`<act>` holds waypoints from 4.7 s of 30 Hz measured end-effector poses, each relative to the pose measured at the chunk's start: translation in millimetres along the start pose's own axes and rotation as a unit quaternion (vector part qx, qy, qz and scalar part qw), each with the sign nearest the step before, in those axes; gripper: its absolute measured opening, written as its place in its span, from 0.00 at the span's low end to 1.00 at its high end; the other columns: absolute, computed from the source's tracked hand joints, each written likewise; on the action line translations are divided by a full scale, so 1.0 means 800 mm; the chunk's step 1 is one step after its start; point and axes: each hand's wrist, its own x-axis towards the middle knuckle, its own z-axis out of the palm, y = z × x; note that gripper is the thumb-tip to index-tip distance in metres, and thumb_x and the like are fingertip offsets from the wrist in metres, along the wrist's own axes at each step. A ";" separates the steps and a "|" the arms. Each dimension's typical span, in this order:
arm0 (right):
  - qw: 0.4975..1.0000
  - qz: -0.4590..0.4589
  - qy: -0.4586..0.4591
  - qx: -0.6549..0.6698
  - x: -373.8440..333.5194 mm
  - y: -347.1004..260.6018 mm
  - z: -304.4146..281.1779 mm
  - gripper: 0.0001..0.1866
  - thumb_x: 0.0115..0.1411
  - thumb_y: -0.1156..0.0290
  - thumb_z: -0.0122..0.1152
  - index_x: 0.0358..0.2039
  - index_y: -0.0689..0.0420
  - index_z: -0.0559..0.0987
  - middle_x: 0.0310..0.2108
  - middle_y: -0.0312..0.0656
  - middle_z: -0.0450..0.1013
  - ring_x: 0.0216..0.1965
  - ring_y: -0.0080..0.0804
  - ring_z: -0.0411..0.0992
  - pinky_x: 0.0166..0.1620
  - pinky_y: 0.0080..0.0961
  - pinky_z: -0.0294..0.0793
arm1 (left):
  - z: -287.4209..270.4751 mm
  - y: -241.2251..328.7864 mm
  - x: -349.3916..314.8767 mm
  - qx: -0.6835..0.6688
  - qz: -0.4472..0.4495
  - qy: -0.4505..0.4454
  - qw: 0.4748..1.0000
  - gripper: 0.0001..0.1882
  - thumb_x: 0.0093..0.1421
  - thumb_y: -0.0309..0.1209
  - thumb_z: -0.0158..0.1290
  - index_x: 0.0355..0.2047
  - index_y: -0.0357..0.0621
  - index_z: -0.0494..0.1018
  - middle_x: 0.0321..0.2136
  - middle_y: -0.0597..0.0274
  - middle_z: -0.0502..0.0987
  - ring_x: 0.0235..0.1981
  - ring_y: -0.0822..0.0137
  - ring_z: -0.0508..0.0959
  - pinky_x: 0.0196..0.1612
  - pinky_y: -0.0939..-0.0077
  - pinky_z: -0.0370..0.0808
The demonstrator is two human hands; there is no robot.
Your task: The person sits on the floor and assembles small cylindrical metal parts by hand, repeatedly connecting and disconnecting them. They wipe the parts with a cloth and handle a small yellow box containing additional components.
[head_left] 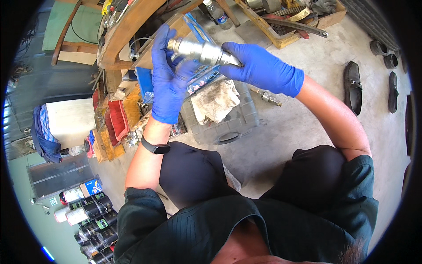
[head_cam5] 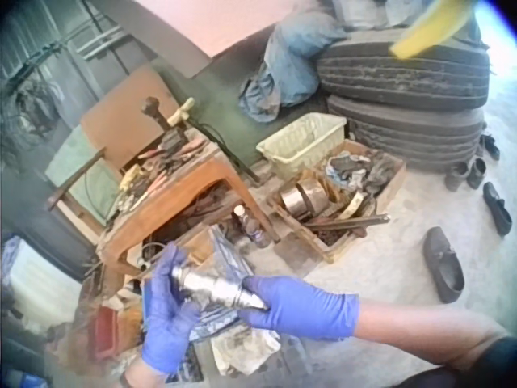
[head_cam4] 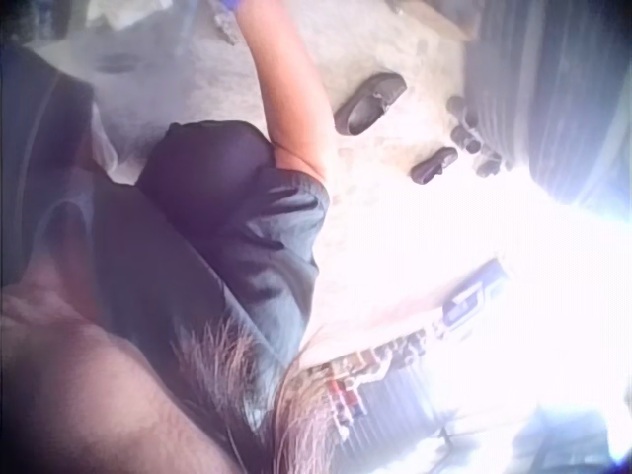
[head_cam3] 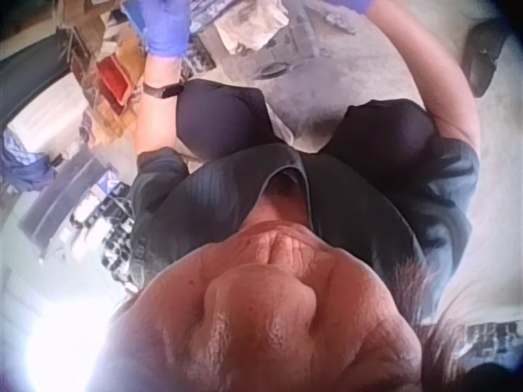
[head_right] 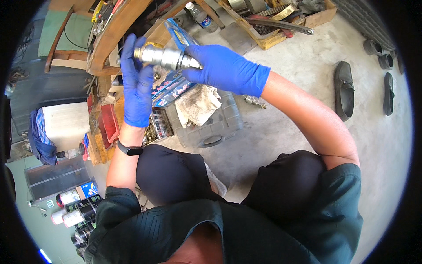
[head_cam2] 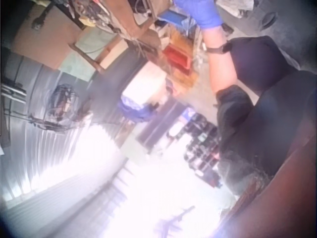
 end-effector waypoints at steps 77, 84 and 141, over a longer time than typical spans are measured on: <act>0.976 -0.054 -0.184 -0.106 -0.025 -0.009 -0.015 0.22 0.60 0.49 0.64 0.45 0.54 0.81 0.25 0.50 0.76 0.29 0.52 0.76 0.35 0.40 0.75 | -0.010 -0.012 -0.043 0.333 -0.064 -0.293 0.894 0.22 0.48 0.28 0.68 0.45 0.45 0.77 0.35 0.51 0.80 0.35 0.54 0.82 0.41 0.69 0.77; 0.977 -0.037 -0.194 -0.082 -0.043 -0.003 0.016 0.18 0.60 0.54 0.65 0.41 0.54 0.80 0.24 0.49 0.75 0.27 0.50 0.76 0.33 0.39 0.75 | -0.014 -0.020 -0.069 0.322 -0.105 -0.296 0.893 0.23 0.46 0.25 0.67 0.45 0.44 0.78 0.35 0.50 0.81 0.36 0.53 0.82 0.40 0.68 0.77; 0.966 0.071 -0.247 0.013 -0.069 0.006 0.062 0.23 0.63 0.51 0.61 0.40 0.61 0.80 0.27 0.54 0.76 0.29 0.52 0.76 0.36 0.38 0.77 | -0.019 -0.026 -0.091 0.281 -0.108 -0.374 0.877 0.21 0.50 0.37 0.69 0.43 0.47 0.76 0.28 0.54 0.79 0.29 0.54 0.80 0.35 0.69 0.77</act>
